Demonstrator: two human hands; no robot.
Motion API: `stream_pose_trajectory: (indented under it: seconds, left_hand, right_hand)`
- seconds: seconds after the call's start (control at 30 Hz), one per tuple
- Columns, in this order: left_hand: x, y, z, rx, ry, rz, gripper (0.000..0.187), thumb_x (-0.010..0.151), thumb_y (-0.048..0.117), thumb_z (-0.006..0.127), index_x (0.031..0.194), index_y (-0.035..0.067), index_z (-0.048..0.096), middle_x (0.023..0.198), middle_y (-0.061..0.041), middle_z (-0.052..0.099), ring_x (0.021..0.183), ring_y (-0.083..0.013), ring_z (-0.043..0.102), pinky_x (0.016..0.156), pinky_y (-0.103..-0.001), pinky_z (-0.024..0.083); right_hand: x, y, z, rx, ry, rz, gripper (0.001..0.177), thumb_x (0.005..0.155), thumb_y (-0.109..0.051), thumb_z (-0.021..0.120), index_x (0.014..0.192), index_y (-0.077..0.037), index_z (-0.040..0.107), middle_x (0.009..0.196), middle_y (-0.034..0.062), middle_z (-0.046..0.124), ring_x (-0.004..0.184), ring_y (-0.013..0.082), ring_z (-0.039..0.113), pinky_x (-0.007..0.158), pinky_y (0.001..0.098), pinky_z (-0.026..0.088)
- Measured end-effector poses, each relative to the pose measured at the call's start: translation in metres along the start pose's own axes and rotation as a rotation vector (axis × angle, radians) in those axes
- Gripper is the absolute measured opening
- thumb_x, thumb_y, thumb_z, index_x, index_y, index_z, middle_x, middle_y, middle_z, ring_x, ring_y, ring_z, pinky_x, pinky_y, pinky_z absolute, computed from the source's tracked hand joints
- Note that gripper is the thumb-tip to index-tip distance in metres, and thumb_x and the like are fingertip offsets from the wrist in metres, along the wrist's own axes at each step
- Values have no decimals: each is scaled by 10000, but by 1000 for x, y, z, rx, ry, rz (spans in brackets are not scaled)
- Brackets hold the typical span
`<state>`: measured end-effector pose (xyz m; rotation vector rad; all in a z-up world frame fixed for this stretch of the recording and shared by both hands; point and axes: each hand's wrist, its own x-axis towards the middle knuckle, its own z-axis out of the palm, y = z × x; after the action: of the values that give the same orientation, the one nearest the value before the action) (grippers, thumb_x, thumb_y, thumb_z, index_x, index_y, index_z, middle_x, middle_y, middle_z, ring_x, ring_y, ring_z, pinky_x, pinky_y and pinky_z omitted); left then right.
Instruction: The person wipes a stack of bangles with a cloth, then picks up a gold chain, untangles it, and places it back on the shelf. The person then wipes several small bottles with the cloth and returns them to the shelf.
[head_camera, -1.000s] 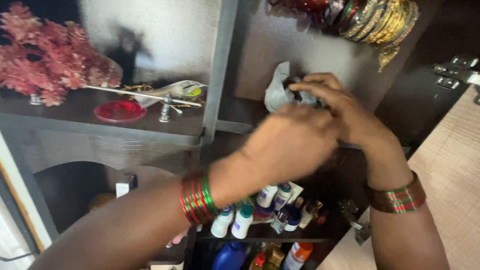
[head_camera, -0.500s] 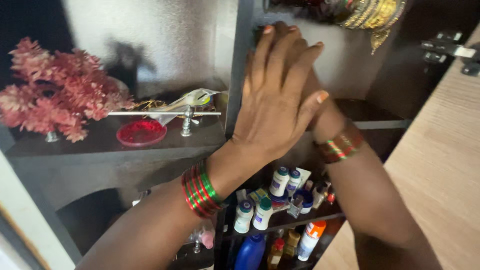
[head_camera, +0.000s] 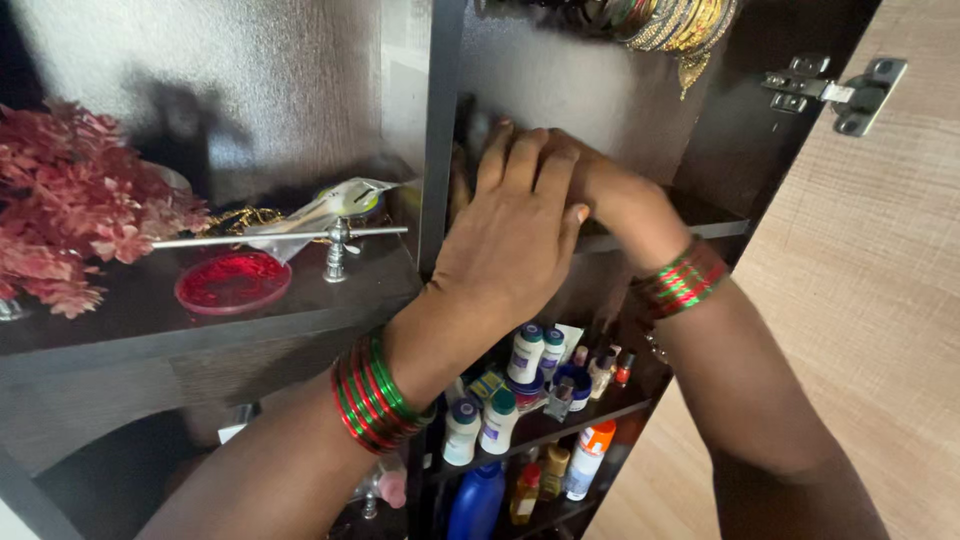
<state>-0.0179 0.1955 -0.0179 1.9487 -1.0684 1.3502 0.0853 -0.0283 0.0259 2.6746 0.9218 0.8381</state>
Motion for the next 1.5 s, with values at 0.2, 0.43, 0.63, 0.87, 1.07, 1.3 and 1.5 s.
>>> stream_pose_trajectory:
  seconds: [0.2,0.43,0.63,0.87,1.07,1.3,1.5]
  left_hand:
    - [-2,1,6,-1,-233,-57,360,964,290,586,1213,31,608,1288,-158,590,1290,-367,511,1096,-663,317]
    - [2,15,20,135,-179,24,286,947,264,579,1119,53,667,1209,-145,641,1210,-360,555,1060,-650,345]
    - [24,60,79,77,-151,79,381,910,279,600,1207,42,629,1193,-148,642,1247,-358,539,1079,-620,347]
    - [39,70,118,112,-250,22,458,935,289,589,1306,20,566,1262,-144,622,1283,-360,520,1042,-627,386]
    - [38,66,121,126,-215,61,536,896,322,596,1324,4,538,1293,-144,606,1260,-354,521,1015,-635,382]
    - [36,66,108,87,-451,107,438,972,347,573,1334,101,564,1313,-95,624,1242,-296,564,1028,-577,429]
    - [40,61,108,-339,-161,-33,370,983,224,532,1336,120,570,1312,-105,633,1225,-335,585,969,-549,463]
  right_hand:
    - [-54,17,-35,142,3,179,397,797,-29,646,1193,-9,665,1166,216,703,1083,425,656,933,486,515]
    - [-105,29,-65,-297,73,728,468,868,-196,692,1329,-169,618,994,268,718,934,474,675,817,559,521]
    - [-133,60,-48,-662,128,585,426,889,-77,610,1251,-277,715,1140,189,678,801,373,736,633,451,595]
    - [-138,88,-32,-323,33,561,314,914,-152,592,1176,-214,752,1205,164,690,1103,345,674,933,460,534]
    - [-134,88,-30,-57,16,650,333,964,-336,576,1230,-181,703,1260,152,666,1238,356,569,1017,475,438]
    - [-131,92,-19,-76,-50,676,357,887,-336,657,1223,-238,726,1300,123,649,1242,342,587,1034,456,449]
    - [-137,72,-31,98,49,611,279,909,-206,691,1161,-97,743,1130,184,726,1046,364,690,889,434,522]
